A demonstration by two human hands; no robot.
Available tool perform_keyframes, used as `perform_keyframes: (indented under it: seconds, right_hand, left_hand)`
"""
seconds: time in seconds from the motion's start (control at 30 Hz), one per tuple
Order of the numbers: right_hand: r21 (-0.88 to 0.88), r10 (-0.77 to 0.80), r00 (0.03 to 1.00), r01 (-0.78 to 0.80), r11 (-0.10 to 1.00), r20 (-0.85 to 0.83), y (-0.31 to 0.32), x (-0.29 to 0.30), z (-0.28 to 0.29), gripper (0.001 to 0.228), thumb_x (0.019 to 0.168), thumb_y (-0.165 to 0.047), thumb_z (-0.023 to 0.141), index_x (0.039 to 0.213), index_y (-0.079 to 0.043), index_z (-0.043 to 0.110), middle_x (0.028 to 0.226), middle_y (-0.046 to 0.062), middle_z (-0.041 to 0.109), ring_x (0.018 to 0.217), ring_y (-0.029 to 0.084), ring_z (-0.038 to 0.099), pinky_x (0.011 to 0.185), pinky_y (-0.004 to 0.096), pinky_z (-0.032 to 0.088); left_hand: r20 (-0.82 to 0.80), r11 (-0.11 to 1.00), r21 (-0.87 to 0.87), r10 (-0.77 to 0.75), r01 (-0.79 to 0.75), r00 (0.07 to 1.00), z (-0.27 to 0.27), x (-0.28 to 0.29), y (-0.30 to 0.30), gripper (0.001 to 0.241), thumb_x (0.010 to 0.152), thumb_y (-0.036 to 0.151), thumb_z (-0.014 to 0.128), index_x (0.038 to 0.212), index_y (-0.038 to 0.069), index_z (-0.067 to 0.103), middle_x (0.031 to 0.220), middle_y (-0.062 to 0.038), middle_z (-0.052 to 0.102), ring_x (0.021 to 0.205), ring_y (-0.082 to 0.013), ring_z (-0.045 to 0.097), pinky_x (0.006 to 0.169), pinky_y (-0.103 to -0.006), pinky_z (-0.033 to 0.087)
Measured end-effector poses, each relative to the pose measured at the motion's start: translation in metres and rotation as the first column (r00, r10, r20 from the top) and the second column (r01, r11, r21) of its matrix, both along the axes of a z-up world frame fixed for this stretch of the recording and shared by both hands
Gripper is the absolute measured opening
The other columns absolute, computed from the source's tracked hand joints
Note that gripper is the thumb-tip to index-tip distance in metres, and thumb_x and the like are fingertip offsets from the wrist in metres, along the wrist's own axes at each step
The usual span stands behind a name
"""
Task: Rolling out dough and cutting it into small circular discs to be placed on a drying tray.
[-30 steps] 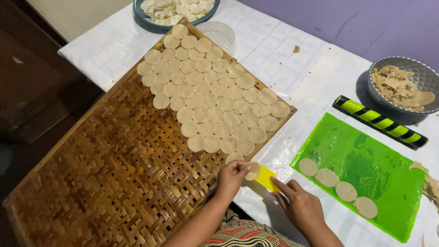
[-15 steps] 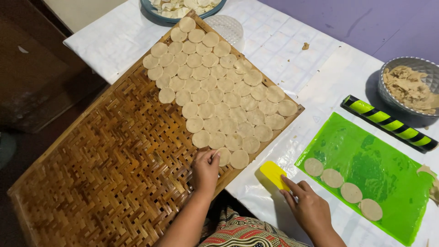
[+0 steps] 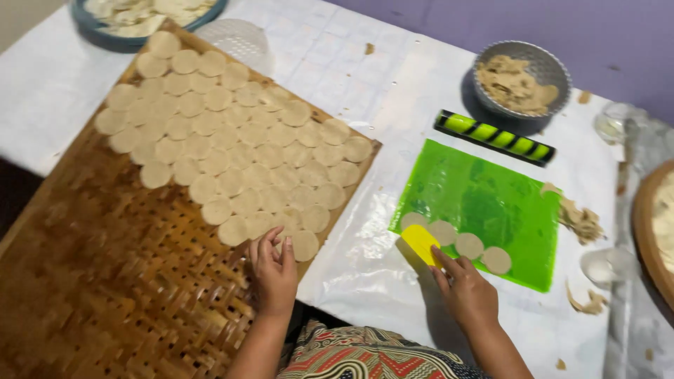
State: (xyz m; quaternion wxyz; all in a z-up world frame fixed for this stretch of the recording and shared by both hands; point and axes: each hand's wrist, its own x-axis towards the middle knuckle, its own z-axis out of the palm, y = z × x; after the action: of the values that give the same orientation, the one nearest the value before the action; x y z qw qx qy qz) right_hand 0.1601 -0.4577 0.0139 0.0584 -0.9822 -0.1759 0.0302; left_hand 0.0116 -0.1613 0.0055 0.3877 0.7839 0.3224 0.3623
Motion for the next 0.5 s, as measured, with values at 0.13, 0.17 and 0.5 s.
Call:
perform_keyframes:
  seconds: [0.13, 0.17, 0.5]
  right_hand:
    - [-0.030, -0.237, 0.972, 0.236, 0.971, -0.008, -0.057, 0.020, 0.011, 0.044, 0.092, -0.047, 0.063, 0.136, -0.039, 0.066, 0.105, 0.004, 0.072, 0.080, 0.030, 0.074, 0.067, 0.044, 0.058]
    - [-0.062, -0.333, 0.941, 0.330, 0.942, -0.061, -0.073, 0.023, 0.015, 0.045, 0.094, -0.046, 0.061, 0.137, -0.037, 0.066, 0.109, 0.006, 0.072, 0.089, 0.033, 0.073, 0.075, 0.046, 0.058]
    - [-0.391, -0.577, 0.760, 0.454, 0.801, -0.300, -0.145, 0.026, 0.046, 0.043, 0.094, -0.052, 0.060, 0.137, -0.046, 0.065, 0.131, -0.005, 0.073, 0.118, 0.022, 0.071, 0.096, 0.038, 0.055]
  left_hand:
    - [-0.100, 0.986, -0.025, -0.169, 0.168, 0.981, 0.006, 0.021, -0.031, 0.028, 0.095, 0.012, 0.065, 0.122, 0.006, 0.066, 0.110, -0.008, 0.062, 0.075, -0.0148, 0.055, 0.070, -0.0293, 0.052]
    - [-0.107, 0.971, -0.082, -0.233, 0.225, 0.967, 0.005, 0.025, -0.038, 0.028, 0.095, 0.013, 0.064, 0.123, 0.007, 0.067, 0.115, -0.007, 0.061, 0.074, -0.0125, 0.056, 0.067, -0.0271, 0.052]
    - [-0.121, 0.853, -0.262, -0.492, 0.451, 0.862, 0.007, 0.053, -0.069, 0.026, 0.094, 0.012, 0.065, 0.119, 0.010, 0.069, 0.126, -0.002, 0.062, 0.080, -0.0092, 0.058, 0.057, -0.0198, 0.047]
